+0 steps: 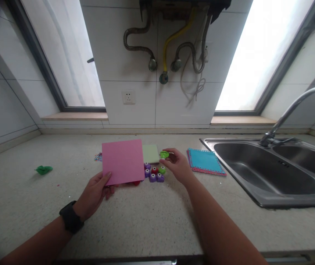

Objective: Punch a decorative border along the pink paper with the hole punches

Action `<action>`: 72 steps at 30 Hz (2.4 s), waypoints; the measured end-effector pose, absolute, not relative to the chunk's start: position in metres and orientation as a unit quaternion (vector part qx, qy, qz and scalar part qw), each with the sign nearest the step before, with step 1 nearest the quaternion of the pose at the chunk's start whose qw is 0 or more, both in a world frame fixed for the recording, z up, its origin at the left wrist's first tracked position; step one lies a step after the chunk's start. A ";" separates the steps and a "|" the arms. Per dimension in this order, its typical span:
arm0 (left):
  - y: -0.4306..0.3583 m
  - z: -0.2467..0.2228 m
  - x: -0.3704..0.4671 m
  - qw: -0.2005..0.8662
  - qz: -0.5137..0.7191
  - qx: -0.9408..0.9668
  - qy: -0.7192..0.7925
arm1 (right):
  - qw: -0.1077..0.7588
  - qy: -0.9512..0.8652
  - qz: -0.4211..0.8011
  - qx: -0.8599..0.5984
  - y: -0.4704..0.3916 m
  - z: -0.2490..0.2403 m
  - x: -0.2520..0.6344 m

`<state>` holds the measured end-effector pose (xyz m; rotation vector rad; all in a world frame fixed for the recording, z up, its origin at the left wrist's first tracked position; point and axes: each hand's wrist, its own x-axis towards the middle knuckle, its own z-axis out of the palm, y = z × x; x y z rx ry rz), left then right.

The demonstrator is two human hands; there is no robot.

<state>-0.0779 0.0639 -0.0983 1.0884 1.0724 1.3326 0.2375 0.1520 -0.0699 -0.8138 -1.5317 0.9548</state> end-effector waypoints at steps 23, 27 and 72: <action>0.062 -0.100 -0.082 0.500 0.535 0.501 0.462 | 0.494 -0.556 0.605 -0.285 0.129 -0.076 0.196; 0.063 -0.103 -0.084 0.485 0.529 0.512 0.472 | 0.472 -0.576 0.606 -0.280 0.125 -0.075 0.192; 0.060 -0.101 -0.084 0.451 0.507 0.543 0.495 | 0.476 -0.598 0.587 -0.267 0.127 -0.078 0.194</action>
